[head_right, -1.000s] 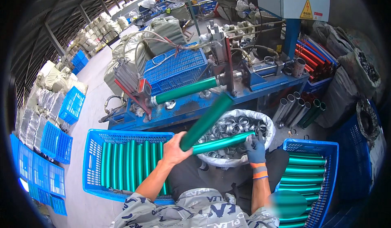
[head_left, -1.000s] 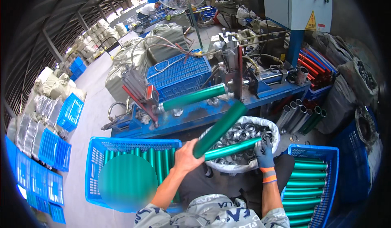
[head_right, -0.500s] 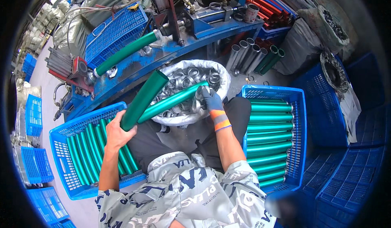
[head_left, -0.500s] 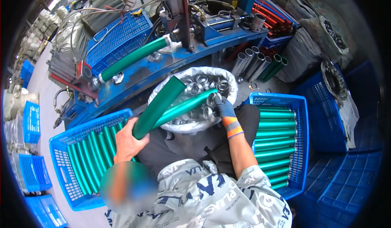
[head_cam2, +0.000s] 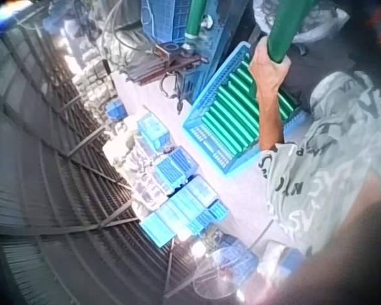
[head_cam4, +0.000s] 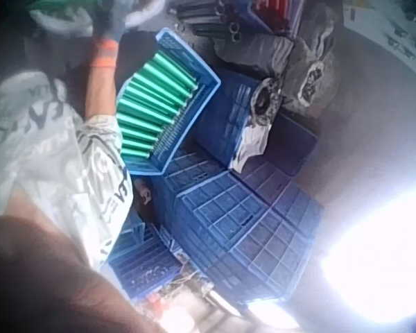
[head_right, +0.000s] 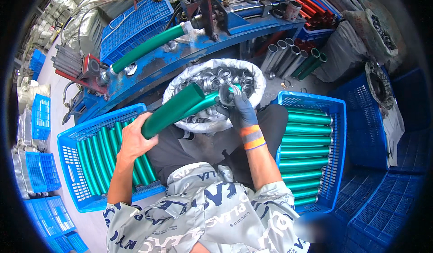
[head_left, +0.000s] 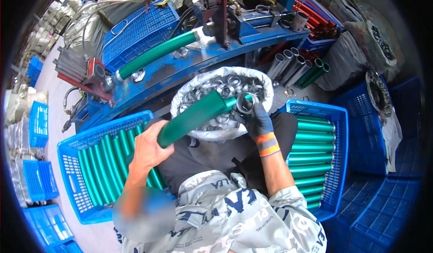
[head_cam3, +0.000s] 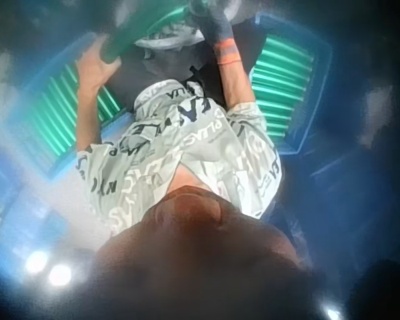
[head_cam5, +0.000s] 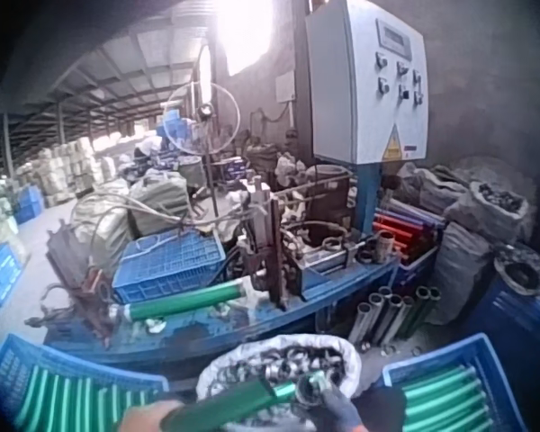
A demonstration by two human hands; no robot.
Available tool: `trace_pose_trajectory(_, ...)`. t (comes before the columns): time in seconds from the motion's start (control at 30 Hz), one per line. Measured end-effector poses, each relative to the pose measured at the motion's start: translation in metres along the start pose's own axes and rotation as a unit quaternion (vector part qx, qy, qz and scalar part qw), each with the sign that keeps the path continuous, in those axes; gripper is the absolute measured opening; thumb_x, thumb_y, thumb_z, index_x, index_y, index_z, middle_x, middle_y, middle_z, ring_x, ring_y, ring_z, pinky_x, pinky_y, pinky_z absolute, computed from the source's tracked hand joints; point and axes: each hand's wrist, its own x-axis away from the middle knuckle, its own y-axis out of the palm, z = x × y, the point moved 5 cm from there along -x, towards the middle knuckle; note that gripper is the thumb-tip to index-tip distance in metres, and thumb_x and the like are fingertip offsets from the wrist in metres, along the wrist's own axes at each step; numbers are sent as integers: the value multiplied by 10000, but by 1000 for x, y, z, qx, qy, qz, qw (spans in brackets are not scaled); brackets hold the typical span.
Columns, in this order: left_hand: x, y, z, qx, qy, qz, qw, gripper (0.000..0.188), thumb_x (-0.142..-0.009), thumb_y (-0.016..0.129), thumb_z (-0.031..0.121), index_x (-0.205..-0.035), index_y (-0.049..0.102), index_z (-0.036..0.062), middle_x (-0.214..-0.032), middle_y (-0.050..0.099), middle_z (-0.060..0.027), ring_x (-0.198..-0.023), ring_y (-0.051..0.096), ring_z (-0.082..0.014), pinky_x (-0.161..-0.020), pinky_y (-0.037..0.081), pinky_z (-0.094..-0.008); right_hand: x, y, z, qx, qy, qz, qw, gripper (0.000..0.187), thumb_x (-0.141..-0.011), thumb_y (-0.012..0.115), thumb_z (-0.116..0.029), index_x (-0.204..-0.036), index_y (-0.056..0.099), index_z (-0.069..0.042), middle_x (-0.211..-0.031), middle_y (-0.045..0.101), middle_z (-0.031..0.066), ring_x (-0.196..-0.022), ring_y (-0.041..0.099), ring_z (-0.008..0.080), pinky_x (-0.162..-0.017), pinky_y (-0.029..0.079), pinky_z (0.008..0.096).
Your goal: Fitting metal rings onto green tubes and placing the assembled components into an industrial machine for processing or a storage crate.
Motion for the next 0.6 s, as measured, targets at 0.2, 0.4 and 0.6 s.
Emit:
trace_pose_trajectory(0.2,-8,-13,17,-42,50,-43,997,695,-720,850,137,-1405,736,144,-1069,774,-107,-990,774,-380,-834,632,-496,8,24,0,-3,-59,-51,997,579,-916,927,-132,-1442,702,-49,-1465,751,127,-1311,752,276,-1182,611,524)
trace_pose_trajectory(0.4,1,-21,14,-50,38,-63,996,703,-687,841,122,-1385,753,122,-1086,786,-124,-979,782,-398,-844,635,-473,14,53,-8,107,-73,-64,990,580,-854,952,-35,-1394,740,-20,-1531,740,153,-1379,717,262,-1238,547,433)
trace_pose_trajectory(0.6,12,-21,0,-23,14,-78,997,690,-691,837,121,-1377,761,109,-1095,789,-134,-991,782,-402,-870,632,-473,20,63,-5,144,-83,-96,981,588,-818,998,-34,-1348,746,-31,-1596,692,179,-1421,681,270,-1263,509,460)
